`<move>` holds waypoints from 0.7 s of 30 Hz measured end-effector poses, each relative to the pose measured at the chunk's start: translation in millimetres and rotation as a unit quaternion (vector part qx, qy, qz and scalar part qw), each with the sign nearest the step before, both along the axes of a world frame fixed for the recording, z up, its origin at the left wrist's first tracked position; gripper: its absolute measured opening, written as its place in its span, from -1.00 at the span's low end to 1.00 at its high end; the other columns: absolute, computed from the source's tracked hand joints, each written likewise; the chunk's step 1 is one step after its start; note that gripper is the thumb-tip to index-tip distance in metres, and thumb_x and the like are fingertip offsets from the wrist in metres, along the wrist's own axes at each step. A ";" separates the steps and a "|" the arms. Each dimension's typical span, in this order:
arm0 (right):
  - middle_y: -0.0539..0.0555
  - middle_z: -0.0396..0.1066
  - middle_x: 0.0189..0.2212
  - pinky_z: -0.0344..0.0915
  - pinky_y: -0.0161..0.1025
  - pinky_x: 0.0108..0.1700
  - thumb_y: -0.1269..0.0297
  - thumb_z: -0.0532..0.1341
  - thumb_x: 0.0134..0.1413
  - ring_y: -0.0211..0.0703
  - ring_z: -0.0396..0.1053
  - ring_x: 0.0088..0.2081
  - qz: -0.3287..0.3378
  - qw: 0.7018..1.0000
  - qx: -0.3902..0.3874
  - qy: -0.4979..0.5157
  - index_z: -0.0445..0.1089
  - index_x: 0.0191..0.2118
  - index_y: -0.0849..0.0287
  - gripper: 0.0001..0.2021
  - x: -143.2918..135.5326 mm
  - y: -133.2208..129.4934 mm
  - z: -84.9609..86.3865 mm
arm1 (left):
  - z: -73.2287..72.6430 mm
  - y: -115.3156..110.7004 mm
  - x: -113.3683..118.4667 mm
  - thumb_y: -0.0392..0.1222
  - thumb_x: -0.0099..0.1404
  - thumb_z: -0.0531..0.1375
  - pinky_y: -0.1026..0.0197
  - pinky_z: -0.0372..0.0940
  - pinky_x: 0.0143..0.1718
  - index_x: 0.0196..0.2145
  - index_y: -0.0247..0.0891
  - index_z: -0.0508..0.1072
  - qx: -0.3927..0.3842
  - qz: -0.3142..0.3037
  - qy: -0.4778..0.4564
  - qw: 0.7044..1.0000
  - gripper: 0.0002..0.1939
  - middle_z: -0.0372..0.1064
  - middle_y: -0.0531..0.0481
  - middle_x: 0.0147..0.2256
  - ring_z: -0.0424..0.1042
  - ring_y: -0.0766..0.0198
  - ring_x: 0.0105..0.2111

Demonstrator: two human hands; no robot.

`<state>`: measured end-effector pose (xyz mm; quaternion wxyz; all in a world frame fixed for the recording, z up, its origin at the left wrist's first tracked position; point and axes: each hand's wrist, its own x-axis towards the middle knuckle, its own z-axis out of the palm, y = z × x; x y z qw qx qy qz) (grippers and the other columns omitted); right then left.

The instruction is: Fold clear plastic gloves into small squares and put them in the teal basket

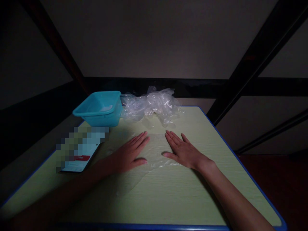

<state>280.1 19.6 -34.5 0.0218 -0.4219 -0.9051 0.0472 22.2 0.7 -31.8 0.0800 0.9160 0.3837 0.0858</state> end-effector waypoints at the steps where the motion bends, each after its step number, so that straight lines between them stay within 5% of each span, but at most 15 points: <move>1: 0.25 -0.21 0.28 -0.09 0.20 0.19 -0.21 -0.17 0.12 0.07 -0.19 0.27 0.001 1.000 0.001 0.001 -0.34 0.31 0.16 -0.23 0.5 0.6 -0.5 | 2.9 -0.1 -0.5 0.07 0.25 0.08 -0.07 -0.15 0.21 0.23 -0.45 -0.09 0.008 -0.002 -0.011 1.000 -0.23 -0.26 -0.40 0.27 -0.28 -0.02 0.27; 4: 0.25 -0.18 0.27 -0.08 0.22 0.18 -0.23 -0.18 0.11 0.09 -0.18 0.27 0.003 1.000 0.001 0.002 -0.30 0.31 0.16 -0.23 3.4 3.9 -1.0 | 14.1 0.2 -4.9 -0.02 0.30 0.04 -0.02 -0.13 0.21 0.21 -0.43 -0.03 0.032 -0.010 -0.071 0.997 -0.36 -0.21 -0.34 0.27 -0.20 0.03 0.26; 6: 0.26 -0.17 0.27 -0.08 0.24 0.17 -0.24 -0.19 0.09 0.12 -0.16 0.26 0.001 1.000 0.004 0.002 -0.23 0.30 0.19 -0.21 5.6 6.7 0.9 | 21.4 1.1 -9.8 -0.11 0.33 0.00 0.05 0.00 0.16 0.14 -0.42 0.11 0.019 -0.013 -0.118 0.993 -0.51 0.00 -0.29 0.20 0.02 0.07 0.20; 9: 0.28 -0.09 0.26 -0.08 0.25 0.16 -0.26 -0.14 0.07 0.17 -0.10 0.25 0.001 0.999 0.037 0.012 -0.07 0.27 0.22 -0.21 5.6 8.4 9.3 | 28.8 3.0 -15.4 -0.19 0.31 0.01 0.13 0.22 -0.04 -0.10 -0.39 0.37 -0.056 -0.037 -0.149 0.987 -0.71 0.36 -0.18 -0.09 0.35 0.15 -0.08; 11: 0.26 0.04 0.22 -0.05 0.24 0.15 -0.21 -0.09 0.10 0.16 0.00 0.22 0.022 0.997 0.069 0.041 0.08 0.21 0.19 -0.30 1.0 5.3 17.8 | 31.2 3.9 -15.7 -0.23 0.29 0.04 0.19 0.27 -0.18 -0.26 -0.37 0.45 -0.126 -0.061 -0.151 0.979 -0.78 0.43 -0.11 -0.27 0.41 0.22 -0.26; 15: 0.19 0.41 -0.13 0.23 -0.04 -0.04 0.00 0.01 0.18 -0.06 0.33 -0.09 0.143 0.978 0.058 0.144 0.37 -0.10 0.21 -0.59 -20.8 -14.0 31.0 | 30.6 4.1 -10.2 -0.32 0.21 0.10 0.29 0.26 -0.32 -0.35 -0.39 0.49 -0.271 -0.076 -0.175 0.943 -0.83 0.48 -0.09 -0.37 0.43 0.27 -0.37; 21: 0.02 0.40 -0.38 0.20 -0.23 -0.25 0.05 0.12 0.12 -0.20 0.31 -0.29 0.287 0.940 0.047 0.179 0.41 -0.36 0.18 -0.71 -54.6 -44.4 23.2 | 21.1 5.9 -6.1 -0.41 0.11 0.10 0.36 0.24 -0.38 -0.40 -0.36 0.50 -0.379 -0.072 -0.241 0.891 -0.83 0.46 0.05 -0.47 0.40 0.36 -0.45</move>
